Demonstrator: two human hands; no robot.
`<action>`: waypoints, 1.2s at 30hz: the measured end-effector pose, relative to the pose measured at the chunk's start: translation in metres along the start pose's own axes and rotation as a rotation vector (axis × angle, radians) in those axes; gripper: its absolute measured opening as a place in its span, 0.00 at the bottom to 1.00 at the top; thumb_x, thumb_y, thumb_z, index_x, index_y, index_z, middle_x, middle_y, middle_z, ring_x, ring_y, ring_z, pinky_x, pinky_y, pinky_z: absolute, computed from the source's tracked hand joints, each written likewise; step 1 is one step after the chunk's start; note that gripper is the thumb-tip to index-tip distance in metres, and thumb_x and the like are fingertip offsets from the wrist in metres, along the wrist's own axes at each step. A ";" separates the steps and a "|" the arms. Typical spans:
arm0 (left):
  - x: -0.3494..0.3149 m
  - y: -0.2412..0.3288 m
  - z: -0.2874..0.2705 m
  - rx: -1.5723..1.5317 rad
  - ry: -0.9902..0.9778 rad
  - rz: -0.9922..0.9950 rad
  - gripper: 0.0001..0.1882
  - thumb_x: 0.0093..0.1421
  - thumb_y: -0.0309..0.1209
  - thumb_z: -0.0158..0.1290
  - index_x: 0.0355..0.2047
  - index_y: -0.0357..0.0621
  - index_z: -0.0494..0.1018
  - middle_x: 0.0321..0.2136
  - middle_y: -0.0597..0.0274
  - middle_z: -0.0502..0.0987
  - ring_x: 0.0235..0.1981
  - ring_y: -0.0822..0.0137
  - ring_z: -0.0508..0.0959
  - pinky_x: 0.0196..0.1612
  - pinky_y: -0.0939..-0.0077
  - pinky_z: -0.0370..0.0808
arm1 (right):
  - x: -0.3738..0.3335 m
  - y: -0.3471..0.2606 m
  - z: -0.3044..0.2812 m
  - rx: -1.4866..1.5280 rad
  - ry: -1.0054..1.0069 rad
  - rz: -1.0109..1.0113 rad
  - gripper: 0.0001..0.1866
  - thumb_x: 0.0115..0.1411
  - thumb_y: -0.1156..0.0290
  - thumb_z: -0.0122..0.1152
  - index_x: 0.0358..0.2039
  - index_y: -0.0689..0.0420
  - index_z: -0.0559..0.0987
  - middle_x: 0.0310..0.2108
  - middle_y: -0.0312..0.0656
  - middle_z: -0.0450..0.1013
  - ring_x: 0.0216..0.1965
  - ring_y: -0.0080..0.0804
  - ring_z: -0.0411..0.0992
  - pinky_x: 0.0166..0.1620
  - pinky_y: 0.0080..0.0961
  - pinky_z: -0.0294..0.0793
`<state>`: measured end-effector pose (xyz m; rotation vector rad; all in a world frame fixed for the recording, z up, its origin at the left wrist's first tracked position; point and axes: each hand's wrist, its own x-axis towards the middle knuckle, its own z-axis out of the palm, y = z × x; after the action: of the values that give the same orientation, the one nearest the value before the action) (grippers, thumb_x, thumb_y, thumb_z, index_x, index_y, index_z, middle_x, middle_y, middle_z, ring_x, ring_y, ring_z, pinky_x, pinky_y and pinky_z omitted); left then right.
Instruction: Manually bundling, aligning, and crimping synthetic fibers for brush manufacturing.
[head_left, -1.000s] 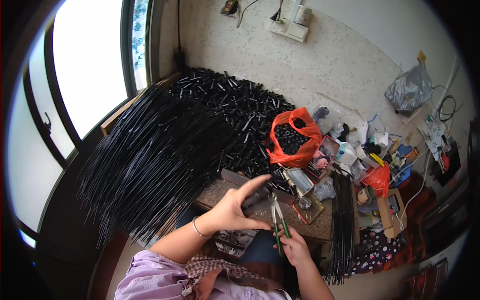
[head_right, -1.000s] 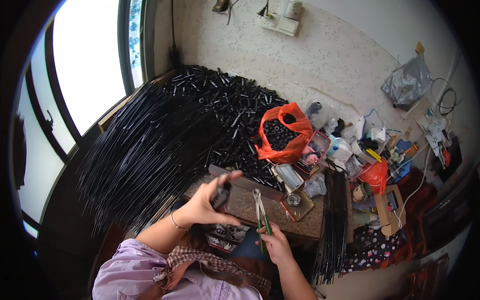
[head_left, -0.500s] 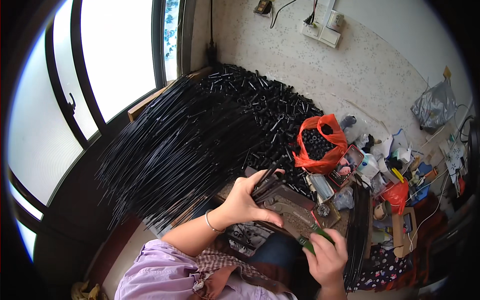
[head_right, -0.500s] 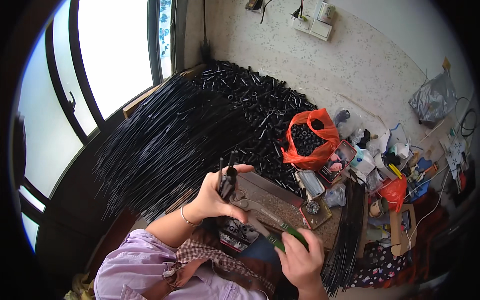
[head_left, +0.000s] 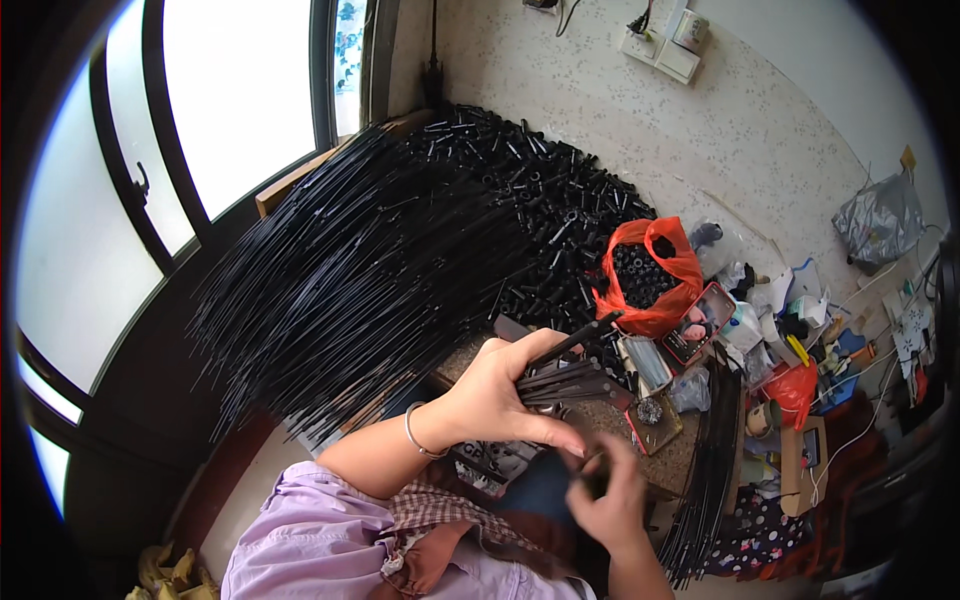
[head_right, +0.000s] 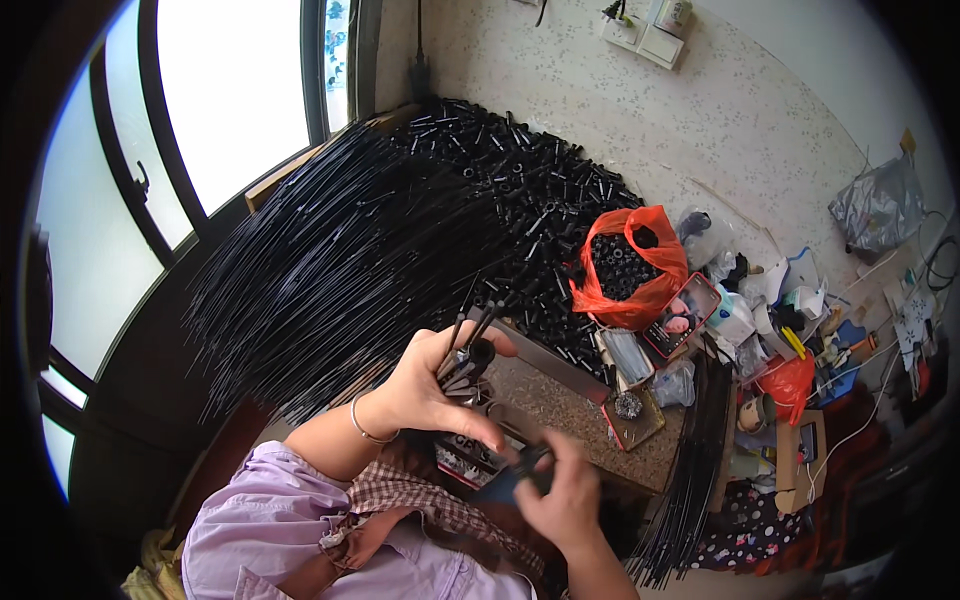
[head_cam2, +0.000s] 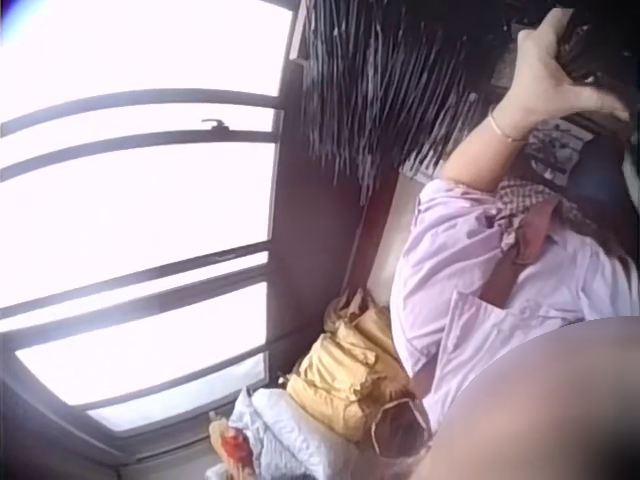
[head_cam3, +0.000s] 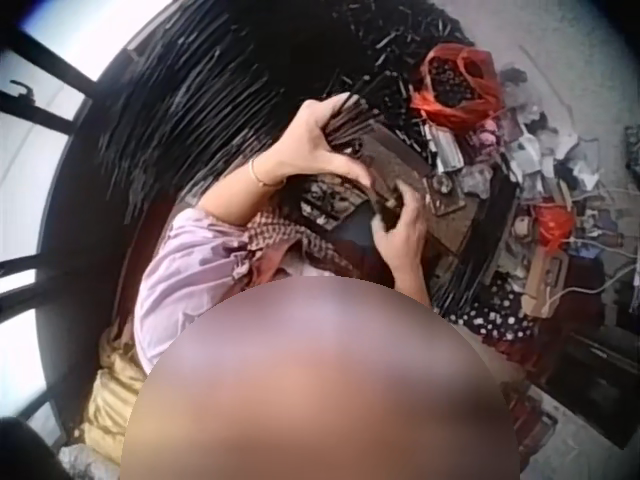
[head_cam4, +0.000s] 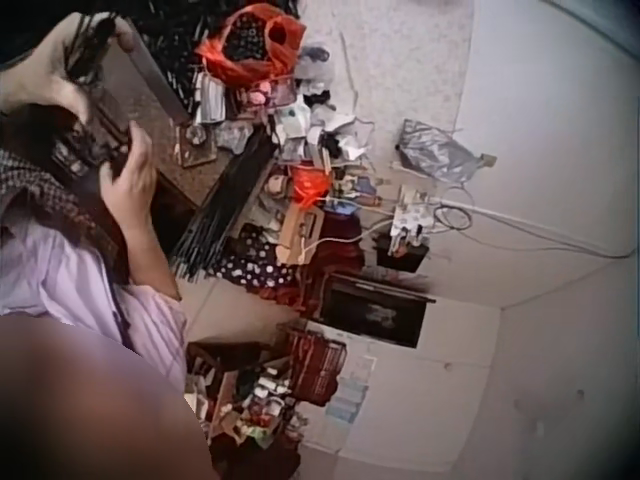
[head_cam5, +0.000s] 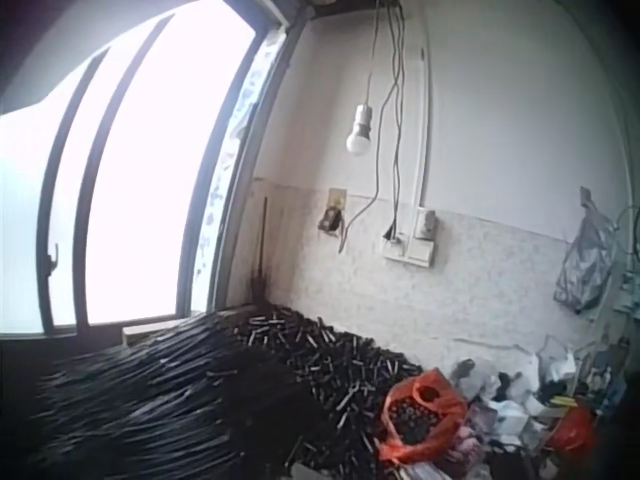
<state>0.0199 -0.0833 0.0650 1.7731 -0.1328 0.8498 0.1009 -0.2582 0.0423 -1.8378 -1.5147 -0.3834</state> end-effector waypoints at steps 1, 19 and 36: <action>-0.003 0.000 -0.004 0.003 0.009 -0.005 0.39 0.20 0.45 0.63 0.32 0.34 0.63 0.23 0.66 0.69 0.23 0.80 0.67 0.28 0.88 0.65 | -0.001 0.002 -0.006 -0.120 -0.016 0.019 0.21 0.37 0.80 0.50 0.37 0.62 0.62 0.25 0.46 0.65 0.26 0.36 0.64 0.29 0.26 0.64; 0.006 -0.011 -0.008 -0.345 -0.005 -0.034 0.40 0.17 0.49 0.62 0.30 0.34 0.65 0.15 0.75 0.62 0.16 0.86 0.59 0.18 0.91 0.57 | -0.023 -0.014 -0.002 1.572 -0.731 0.897 0.14 0.50 0.66 0.47 0.25 0.68 0.66 0.11 0.45 0.65 0.10 0.31 0.63 0.18 0.22 0.64; 0.005 -0.012 -0.006 -0.192 -0.066 -0.028 0.24 0.28 0.31 0.63 0.28 0.36 0.67 0.12 0.74 0.64 0.14 0.85 0.60 0.16 0.91 0.56 | -0.027 -0.006 0.014 1.236 -0.728 0.715 0.18 0.50 0.76 0.42 0.43 0.65 0.57 0.31 0.46 0.65 0.29 0.30 0.66 0.31 0.21 0.64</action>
<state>0.0262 -0.0718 0.0594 1.6195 -0.2250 0.7333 0.0855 -0.2681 0.0176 -1.2919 -0.9166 1.3747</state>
